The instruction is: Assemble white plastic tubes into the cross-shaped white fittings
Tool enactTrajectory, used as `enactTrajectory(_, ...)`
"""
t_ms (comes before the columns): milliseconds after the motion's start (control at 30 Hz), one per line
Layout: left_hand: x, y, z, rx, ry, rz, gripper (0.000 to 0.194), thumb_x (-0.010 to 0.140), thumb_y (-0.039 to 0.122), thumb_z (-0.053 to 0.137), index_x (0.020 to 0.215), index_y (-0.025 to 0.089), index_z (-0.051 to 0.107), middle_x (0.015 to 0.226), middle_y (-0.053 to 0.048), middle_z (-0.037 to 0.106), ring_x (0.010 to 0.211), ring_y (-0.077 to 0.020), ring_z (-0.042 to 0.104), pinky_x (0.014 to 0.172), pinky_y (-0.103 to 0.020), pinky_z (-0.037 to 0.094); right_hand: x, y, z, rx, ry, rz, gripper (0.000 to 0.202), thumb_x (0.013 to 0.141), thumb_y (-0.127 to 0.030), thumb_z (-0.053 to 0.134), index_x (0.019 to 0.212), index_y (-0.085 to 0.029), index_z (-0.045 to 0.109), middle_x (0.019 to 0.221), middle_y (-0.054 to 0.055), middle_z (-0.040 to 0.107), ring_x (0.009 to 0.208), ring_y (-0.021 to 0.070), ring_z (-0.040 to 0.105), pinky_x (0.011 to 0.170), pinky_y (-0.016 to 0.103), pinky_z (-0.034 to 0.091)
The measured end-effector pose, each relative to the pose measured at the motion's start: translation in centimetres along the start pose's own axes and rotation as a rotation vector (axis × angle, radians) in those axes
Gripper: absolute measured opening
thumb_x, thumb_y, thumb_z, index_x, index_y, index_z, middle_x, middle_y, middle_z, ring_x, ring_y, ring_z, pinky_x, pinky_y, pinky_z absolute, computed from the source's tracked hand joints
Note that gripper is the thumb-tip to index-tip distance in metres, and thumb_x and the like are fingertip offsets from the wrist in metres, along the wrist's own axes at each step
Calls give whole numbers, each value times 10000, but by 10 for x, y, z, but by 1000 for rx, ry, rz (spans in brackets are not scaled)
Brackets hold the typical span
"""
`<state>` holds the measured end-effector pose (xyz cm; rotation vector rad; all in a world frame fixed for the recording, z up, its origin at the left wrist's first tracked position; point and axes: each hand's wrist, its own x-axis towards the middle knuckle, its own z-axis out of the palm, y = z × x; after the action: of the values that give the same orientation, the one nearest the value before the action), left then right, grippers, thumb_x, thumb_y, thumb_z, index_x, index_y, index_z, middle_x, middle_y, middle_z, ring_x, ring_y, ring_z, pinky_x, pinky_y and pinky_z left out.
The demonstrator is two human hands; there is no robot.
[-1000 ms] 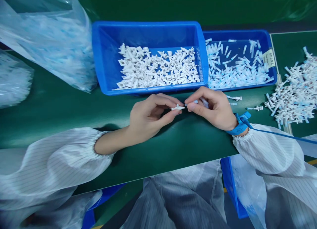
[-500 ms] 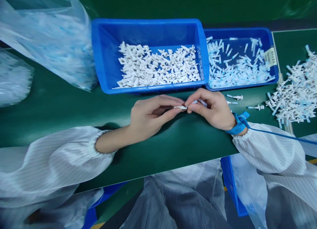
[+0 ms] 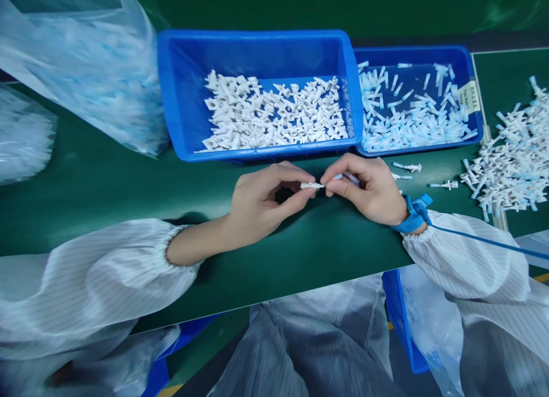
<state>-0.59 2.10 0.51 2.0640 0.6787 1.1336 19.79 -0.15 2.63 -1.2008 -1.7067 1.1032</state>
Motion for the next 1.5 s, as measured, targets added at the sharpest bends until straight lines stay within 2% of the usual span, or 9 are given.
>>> enactTrajectory(267, -4, 1, 2, -9, 28, -19, 85, 899, 224, 654, 926, 145, 673, 843, -36, 741, 663, -72, 674, 519, -129, 492, -1, -1, 0, -66, -5, -12, 169, 870, -330, 658, 815, -175, 700, 649, -5, 692, 460, 77, 474, 451, 226, 352)
enactTrajectory(500, -5, 1, 4, 63, 56, 33, 60, 893, 208, 657, 896, 150, 670, 820, -34, 737, 677, -86, 686, 514, -142, 500, -4, 1, 4, -132, 54, -36, 191, 864, -346, 656, 797, -174, 704, 617, 0, 673, 453, 89, 460, 442, 241, 336)
enactTrajectory(633, -5, 2, 5, 44, 94, 46, 28, 873, 160, 673, 878, 135, 662, 794, -33, 722, 645, -71, 672, 523, -125, 503, -5, -1, 11, -140, 119, -36, 233, 867, -384, 653, 785, -169, 689, 631, 15, 672, 481, 101, 498, 456, 246, 355)
enactTrajectory(833, -8, 3, 9, -63, 96, -46, 55, 881, 175, 666, 880, 121, 655, 833, -44, 713, 638, -66, 670, 578, -132, 556, -8, -1, 26, -96, 205, -22, 150, 872, -314, 656, 803, -181, 652, 609, -11, 642, 434, 90, 468, 431, 244, 334)
enactTrajectory(967, -9, 2, 11, -112, 91, -103, 112, 902, 225, 646, 877, 117, 659, 807, -37, 692, 623, -69, 660, 574, -148, 561, -9, 1, 30, -127, 234, -8, 163, 882, -329, 645, 809, -183, 636, 660, 8, 671, 519, 119, 567, 472, 252, 385)
enactTrajectory(1100, -8, 1, 11, -166, 85, -150, 133, 911, 242, 636, 889, 113, 661, 799, -25, 679, 611, -69, 665, 561, -149, 556, -7, 2, 29, -103, 218, 4, 223, 895, -385, 637, 811, -180, 618, 658, 8, 665, 551, 120, 588, 491, 242, 402)
enactTrajectory(1233, -6, 2, 11, -151, 96, -172, 158, 909, 277, 641, 888, 122, 661, 786, -14, 681, 616, -70, 663, 556, -150, 542, -3, 2, 27, 88, 169, 33, 291, 878, -445, 662, 806, -174, 583, 611, -23, 616, 470, 75, 497, 452, 211, 364)
enactTrajectory(1433, -1, -1, 8, -180, 69, -154, 231, 917, 383, 622, 919, 154, 656, 732, 10, 688, 593, -69, 653, 529, -148, 510, -1, 2, 23, 415, -8, 114, 310, 881, -480, 653, 872, -192, 538, 539, -72, 531, 386, 45, 375, 375, 175, 274)
enactTrajectory(1500, 1, -2, 6, -177, 109, -129, 246, 915, 411, 618, 923, 169, 661, 755, 4, 692, 614, -82, 656, 542, -173, 520, -2, 2, 24, 460, -41, 135, 327, 877, -496, 652, 894, -200, 512, 556, -77, 529, 393, 41, 366, 379, 170, 269)
